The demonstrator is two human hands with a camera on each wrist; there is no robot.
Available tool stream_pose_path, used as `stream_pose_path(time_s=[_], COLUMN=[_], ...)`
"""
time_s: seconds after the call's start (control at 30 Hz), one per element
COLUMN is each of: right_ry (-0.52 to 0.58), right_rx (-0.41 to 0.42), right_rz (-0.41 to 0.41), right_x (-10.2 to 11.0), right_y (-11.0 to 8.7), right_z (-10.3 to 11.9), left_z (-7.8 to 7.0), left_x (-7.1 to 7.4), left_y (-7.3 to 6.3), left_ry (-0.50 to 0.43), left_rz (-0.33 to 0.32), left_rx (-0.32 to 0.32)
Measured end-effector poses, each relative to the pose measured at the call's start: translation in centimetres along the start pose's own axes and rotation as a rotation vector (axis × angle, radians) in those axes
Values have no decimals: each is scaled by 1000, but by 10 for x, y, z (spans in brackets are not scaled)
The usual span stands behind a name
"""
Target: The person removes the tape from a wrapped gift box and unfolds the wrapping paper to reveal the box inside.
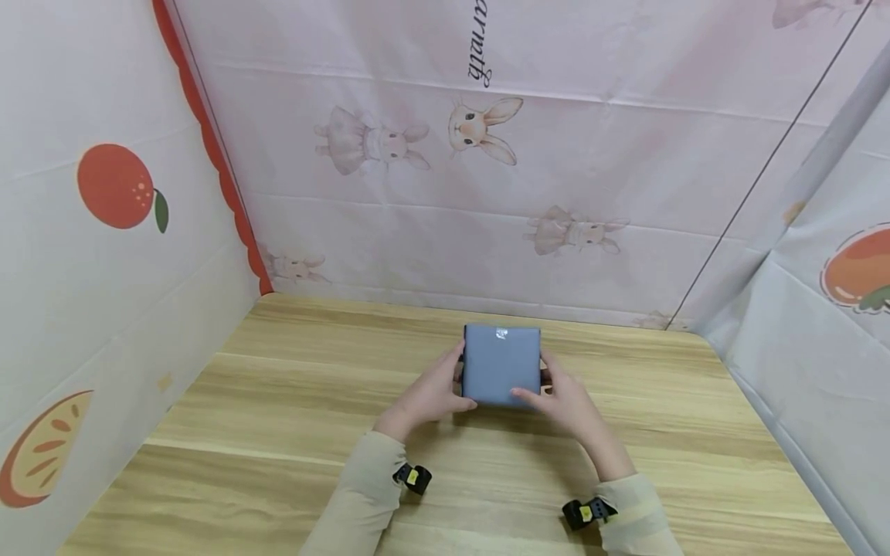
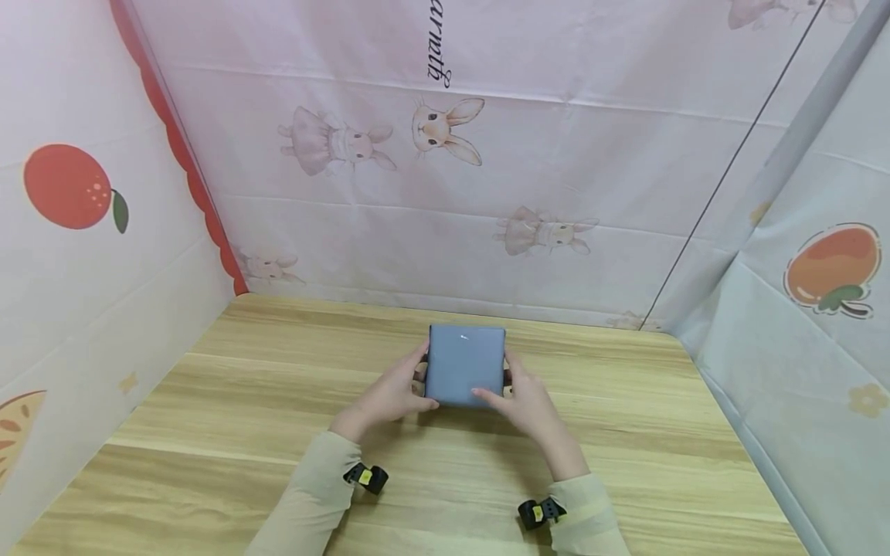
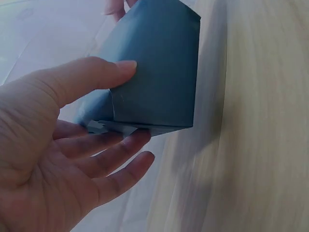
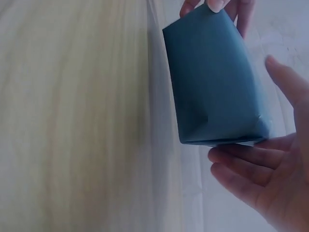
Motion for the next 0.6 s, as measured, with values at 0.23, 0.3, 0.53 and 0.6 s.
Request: stream_pose_path(time_s=[0.23, 0.3, 0.53, 0.6], right_ry=[-25, -12, -35, -37], right_rx=[-19, -12, 15, 18], right_rz=[103, 126, 163, 165], right_x=[-4, -4, -6, -7], right_y=[-2, -2, -5, -6], right_z=[-1, -1, -1, 0], left_z=[4, 4, 3, 4], left_x=[-1, -1, 1, 1], left_y=[-2, -3, -6, -7], left_ry=[-21, -4, 173, 208], left_rz=[40, 46, 19, 16], left_rx=[41, 49, 68, 67])
Point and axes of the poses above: each hand's wrist, its own y-axis towards the middle knuckle, its own x-axis out of the back of the hand, z = x × y, the point moved 4 cm from there along y, towards the middle knuckle
